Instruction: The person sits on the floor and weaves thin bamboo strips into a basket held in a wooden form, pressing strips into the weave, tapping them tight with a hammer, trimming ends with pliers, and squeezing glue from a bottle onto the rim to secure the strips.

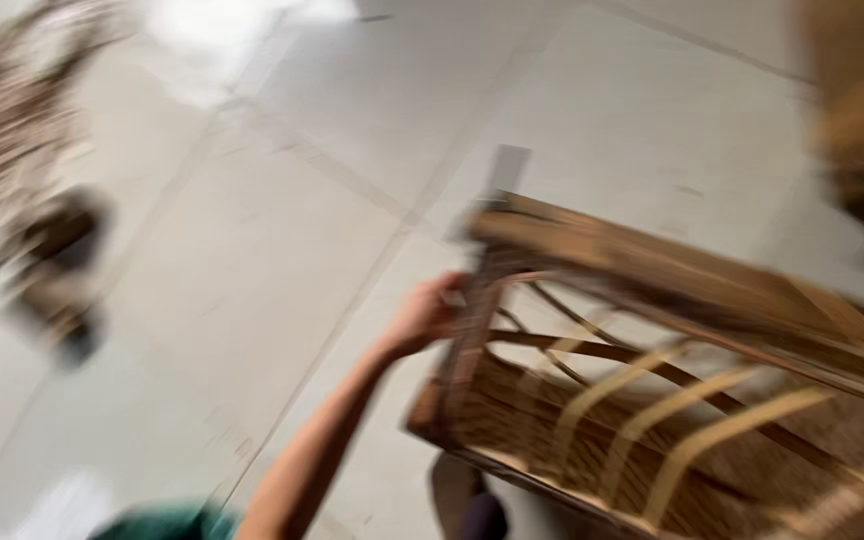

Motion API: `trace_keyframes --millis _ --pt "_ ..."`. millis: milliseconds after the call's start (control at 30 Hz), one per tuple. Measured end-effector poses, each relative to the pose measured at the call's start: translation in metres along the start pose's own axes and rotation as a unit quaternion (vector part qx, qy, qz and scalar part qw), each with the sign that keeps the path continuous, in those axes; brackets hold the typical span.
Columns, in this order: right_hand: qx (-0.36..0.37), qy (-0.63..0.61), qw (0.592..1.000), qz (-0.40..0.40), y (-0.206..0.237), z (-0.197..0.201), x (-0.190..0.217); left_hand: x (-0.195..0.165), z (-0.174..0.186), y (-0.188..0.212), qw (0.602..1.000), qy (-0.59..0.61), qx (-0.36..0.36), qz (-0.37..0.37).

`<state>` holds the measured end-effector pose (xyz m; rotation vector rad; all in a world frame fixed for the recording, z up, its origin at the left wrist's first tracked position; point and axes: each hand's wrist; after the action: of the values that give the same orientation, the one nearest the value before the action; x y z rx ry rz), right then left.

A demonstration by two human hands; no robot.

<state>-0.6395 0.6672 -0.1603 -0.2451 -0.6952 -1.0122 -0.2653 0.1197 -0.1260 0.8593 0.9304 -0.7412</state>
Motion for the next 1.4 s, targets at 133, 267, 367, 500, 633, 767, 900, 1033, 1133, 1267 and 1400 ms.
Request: trace_keyframes --millis 133,267,367,500,633,767,900,1033,1133,1267,1400 --pt "-0.001 0.011 0.999 0.045 0.031 0.062 -0.055 -0.012 0.024 0.049 0.999 -0.039 -0.021 0.001" --pt "0.034 0.063 0.991 0.113 0.030 0.049 -0.021 0.028 0.028 0.080 0.988 -0.149 -0.028 -0.040" --pt "0.056 0.120 0.975 0.179 0.016 0.024 0.002 0.061 0.015 0.082 0.952 -0.268 -0.078 -0.126" --pt "0.058 0.180 0.952 0.242 0.007 -0.012 0.009 0.080 -0.010 0.074 0.867 -0.386 -0.187 -0.252" --pt "0.048 0.205 0.940 0.268 0.017 -0.034 0.007 0.087 -0.031 0.074 0.850 -0.407 -0.206 -0.261" --pt "0.039 0.215 0.937 0.274 0.028 -0.042 0.009 0.103 -0.040 0.073 0.842 -0.435 -0.189 -0.256" --pt "0.031 0.219 0.935 0.278 0.031 -0.048 0.010 0.120 -0.049 0.074 0.815 -0.514 -0.169 -0.206" --pt "0.022 0.218 0.935 0.278 0.032 -0.053 0.000 0.113 -0.054 0.077 0.805 -0.520 -0.165 -0.233" --pt "0.013 0.215 0.937 0.275 0.031 -0.053 -0.009 0.081 -0.041 0.071 0.816 -0.538 -0.136 -0.162" --pt "-0.031 0.200 0.955 0.218 0.037 -0.040 0.003 0.001 -0.029 0.065 0.906 -0.257 -0.301 -0.151" --pt "-0.090 0.067 0.978 0.174 0.067 -0.010 0.049 -0.084 -0.084 0.108 0.902 -0.254 -0.241 -0.251"
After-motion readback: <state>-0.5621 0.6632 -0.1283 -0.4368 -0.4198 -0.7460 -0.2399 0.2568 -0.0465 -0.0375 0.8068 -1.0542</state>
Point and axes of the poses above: each hand's wrist, its own y-axis away from the middle knuckle, its own z-axis out of the back of the hand, x = y × z, and after that the axes turned 6 degrees about x, right-handed
